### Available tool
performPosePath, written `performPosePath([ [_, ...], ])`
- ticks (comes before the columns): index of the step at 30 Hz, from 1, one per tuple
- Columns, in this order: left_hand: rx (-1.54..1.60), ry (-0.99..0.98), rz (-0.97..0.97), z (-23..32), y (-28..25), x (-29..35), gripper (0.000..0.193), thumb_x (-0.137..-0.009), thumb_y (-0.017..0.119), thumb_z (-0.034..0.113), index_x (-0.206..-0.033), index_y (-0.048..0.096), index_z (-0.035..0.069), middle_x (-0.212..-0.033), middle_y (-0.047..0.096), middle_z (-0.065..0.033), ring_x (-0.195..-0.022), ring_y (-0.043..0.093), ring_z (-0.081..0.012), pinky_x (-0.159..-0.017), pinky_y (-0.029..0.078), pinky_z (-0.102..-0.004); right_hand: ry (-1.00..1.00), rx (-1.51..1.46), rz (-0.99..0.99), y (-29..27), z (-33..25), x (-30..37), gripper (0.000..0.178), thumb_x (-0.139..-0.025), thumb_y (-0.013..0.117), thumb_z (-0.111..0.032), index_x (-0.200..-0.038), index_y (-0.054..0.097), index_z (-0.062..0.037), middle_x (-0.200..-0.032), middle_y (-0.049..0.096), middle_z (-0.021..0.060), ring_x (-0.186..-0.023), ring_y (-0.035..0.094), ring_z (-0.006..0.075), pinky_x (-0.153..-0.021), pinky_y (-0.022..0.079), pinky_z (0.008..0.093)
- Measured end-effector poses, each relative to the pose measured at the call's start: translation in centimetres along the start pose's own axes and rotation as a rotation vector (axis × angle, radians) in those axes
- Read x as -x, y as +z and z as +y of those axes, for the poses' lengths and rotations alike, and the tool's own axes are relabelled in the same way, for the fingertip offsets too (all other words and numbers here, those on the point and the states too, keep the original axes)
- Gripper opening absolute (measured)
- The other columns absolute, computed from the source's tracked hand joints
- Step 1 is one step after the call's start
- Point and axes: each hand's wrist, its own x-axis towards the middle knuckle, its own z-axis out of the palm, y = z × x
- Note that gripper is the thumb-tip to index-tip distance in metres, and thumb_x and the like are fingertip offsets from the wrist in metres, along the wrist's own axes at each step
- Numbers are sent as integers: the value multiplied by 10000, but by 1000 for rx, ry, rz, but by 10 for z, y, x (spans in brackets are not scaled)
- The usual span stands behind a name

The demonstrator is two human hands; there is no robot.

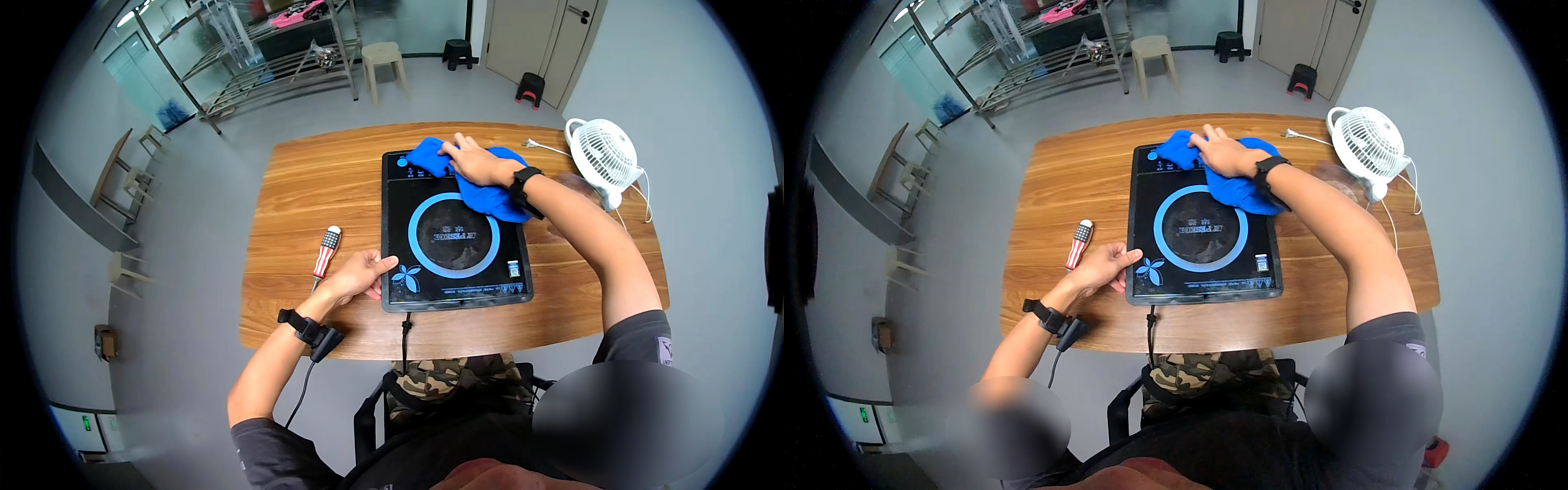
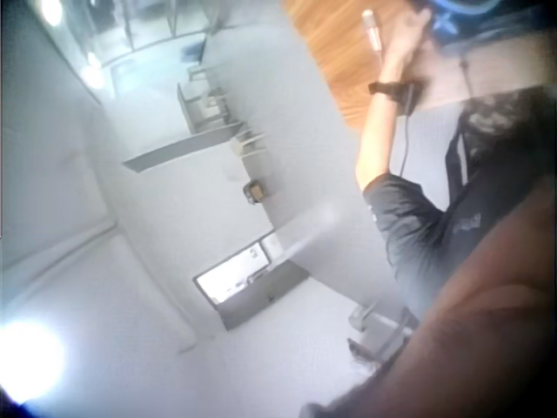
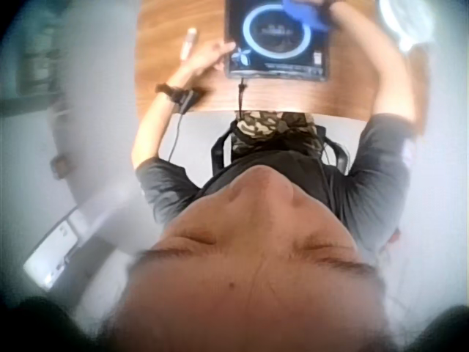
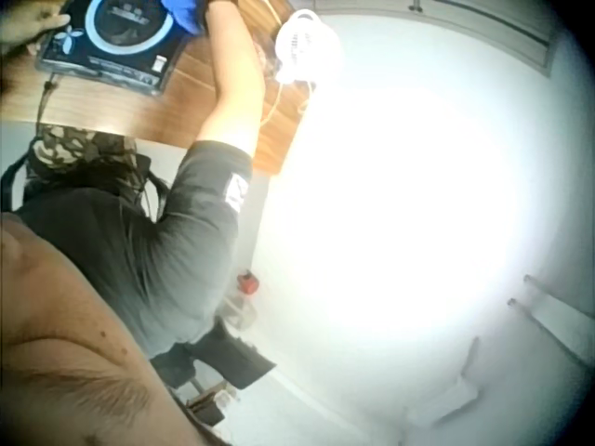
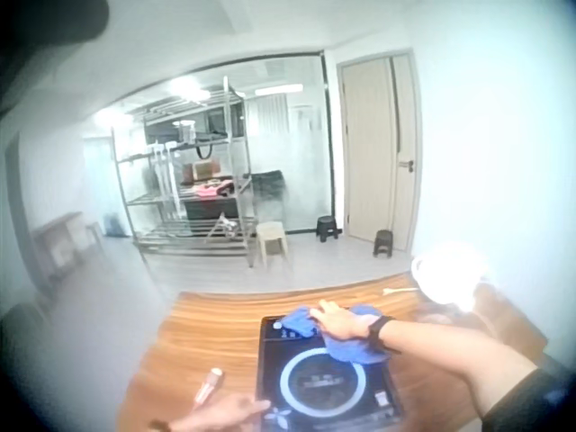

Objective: The person reassembles a portable induction cooktop by placing the top casing onto the base, aligning the edges, and securing it with a screwdriver. They then wipe the exterior surfaces with a blue cloth.

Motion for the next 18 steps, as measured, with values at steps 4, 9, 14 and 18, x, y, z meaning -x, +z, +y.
performPosePath([
  [4, 0, 22, -27, -4, -3, -6, 409, -1034, 628, 440, -919, 585, 50, -672, 593, -17, -538, 606, -84, -482, 554, -215, 69, 8, -37, -15, 24, 28, 369, -1036, 531, -177, -1397, 500, -105, -1302, 477, 238, -1225, 505, 441, -1064, 430, 531],
  [9, -19, 18, -65, -1, -4, -11, 421, -1034, 622, 448, -910, 583, 47, -680, 604, -19, -548, 621, -88, -491, 569, -223, 183, -35, -266, -31, 25, 46, 707, -1045, 457, -571, -1630, 295, -208, -1554, 360, 224, -1465, 327, 429, -1197, 311, 587],
  [14, 1, 41, -61, -7, -7, -10, 416, -1037, 621, 438, -922, 590, 40, -685, 605, -18, -526, 614, -86, -479, 562, -209, 254, 95, -534, -70, -23, 86, 982, -924, 486, -780, -1672, 133, -250, -1739, 66, 98, -1589, 83, 373, -1186, 200, 726],
  [18, 16, 52, -70, -1, -2, -8, 417, -1036, 625, 435, -922, 588, 35, -685, 606, -18, -514, 616, -87, -476, 560, -198, 176, 177, -358, -36, -11, 108, 753, -1044, 485, -485, -1668, 157, -221, -1726, 121, 144, -1549, 164, 437, -1167, 262, 662],
])
